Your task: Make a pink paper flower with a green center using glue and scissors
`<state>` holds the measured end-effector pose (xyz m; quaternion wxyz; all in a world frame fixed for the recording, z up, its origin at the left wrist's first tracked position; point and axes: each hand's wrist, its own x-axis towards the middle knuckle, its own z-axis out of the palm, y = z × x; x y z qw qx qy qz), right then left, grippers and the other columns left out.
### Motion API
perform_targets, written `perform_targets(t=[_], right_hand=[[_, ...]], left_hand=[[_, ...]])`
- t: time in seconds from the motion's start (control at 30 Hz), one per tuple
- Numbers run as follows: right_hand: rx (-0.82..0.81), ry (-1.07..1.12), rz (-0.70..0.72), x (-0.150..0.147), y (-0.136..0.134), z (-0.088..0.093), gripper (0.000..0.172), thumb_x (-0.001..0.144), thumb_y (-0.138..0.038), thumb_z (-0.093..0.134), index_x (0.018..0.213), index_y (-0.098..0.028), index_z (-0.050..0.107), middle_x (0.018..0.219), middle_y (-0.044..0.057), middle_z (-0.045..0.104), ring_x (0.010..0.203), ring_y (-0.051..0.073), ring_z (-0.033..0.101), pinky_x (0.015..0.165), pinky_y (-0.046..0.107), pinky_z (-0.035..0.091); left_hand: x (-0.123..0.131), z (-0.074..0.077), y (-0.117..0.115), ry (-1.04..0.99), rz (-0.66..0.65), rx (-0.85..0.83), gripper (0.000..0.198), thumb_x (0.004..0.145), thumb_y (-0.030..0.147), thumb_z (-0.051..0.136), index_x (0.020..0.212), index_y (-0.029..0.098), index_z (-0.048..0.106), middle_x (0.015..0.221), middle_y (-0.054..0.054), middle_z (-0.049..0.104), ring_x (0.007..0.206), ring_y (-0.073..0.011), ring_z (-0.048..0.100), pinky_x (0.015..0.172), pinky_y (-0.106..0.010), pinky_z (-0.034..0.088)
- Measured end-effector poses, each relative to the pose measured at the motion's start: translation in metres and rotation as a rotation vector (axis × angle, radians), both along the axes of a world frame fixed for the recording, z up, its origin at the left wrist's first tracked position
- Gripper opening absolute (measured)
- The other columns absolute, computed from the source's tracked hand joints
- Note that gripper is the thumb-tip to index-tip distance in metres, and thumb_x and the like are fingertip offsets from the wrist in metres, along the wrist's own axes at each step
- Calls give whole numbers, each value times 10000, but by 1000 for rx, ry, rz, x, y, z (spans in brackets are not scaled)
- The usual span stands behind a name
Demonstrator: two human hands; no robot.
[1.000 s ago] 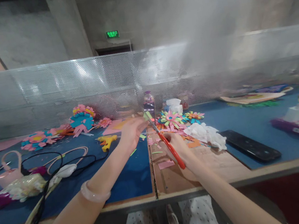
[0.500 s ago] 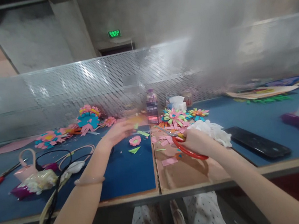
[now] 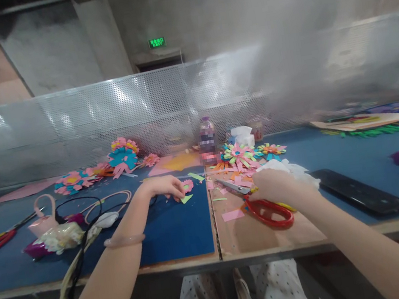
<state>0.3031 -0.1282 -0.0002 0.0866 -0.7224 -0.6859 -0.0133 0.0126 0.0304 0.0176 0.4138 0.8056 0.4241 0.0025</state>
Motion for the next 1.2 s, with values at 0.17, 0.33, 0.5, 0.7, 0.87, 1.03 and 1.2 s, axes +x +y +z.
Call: perform_targets(t=[0.17, 0.33, 0.5, 0.7, 0.87, 1.03, 1.2], right_hand=[[94, 48, 129, -66, 26, 11, 341, 848, -410, 451, 681, -179, 639, 670, 96, 634, 588, 181, 555, 498, 271, 286], [25, 131, 290, -130, 69, -3, 274, 827, -397, 547, 758, -149, 641, 729, 43, 639, 650, 133, 580, 593, 254, 416], [34, 189, 240, -148, 81, -26, 244, 857, -368, 534, 909, -141, 606, 976, 57, 615, 879, 166, 584, 789, 359, 469], [3, 369, 255, -143, 82, -36, 202, 869, -320, 527, 941, -146, 602, 976, 46, 617, 860, 156, 590, 778, 359, 487], [-37, 623, 293, -131, 94, -35, 207, 857, -315, 548, 910, -124, 606, 887, 21, 624, 753, 136, 600, 669, 300, 507], [-56, 841, 308, -115, 102, -37, 197, 838, -300, 577, 895, -114, 611, 866, 15, 623, 745, 136, 599, 653, 293, 505], [-58, 1014, 293, -107, 109, -39, 172, 851, -278, 564, 888, -114, 602, 832, 11, 619, 685, 108, 591, 613, 267, 505]], left_hand=[[3, 1, -6, 19, 34, 44, 136, 488, 259, 732, 615, 218, 704, 634, -39, 708, 625, -171, 643, 483, -187, 360], [3, 2, -8, 39, 47, 69, 72, 508, 226, 692, 578, 210, 702, 594, -41, 696, 610, -172, 643, 507, -193, 413], [6, 1, -9, 84, 67, 111, 50, 502, 199, 673, 547, 197, 694, 586, -52, 692, 567, -178, 630, 506, -221, 440], [10, 1, -13, 96, 83, 164, 43, 488, 185, 695, 525, 200, 681, 499, -26, 648, 503, -160, 588, 492, -217, 414], [5, 11, -14, 10, 33, 210, 83, 504, 213, 718, 585, 208, 703, 586, -16, 674, 530, -132, 566, 487, -189, 367], [3, 19, -18, -123, -8, 234, 225, 468, 177, 755, 686, 220, 723, 681, -1, 690, 630, -135, 583, 556, -181, 390], [3, 15, -17, -191, 10, 152, 187, 480, 198, 765, 661, 208, 717, 643, -16, 691, 585, -137, 596, 524, -187, 410]])
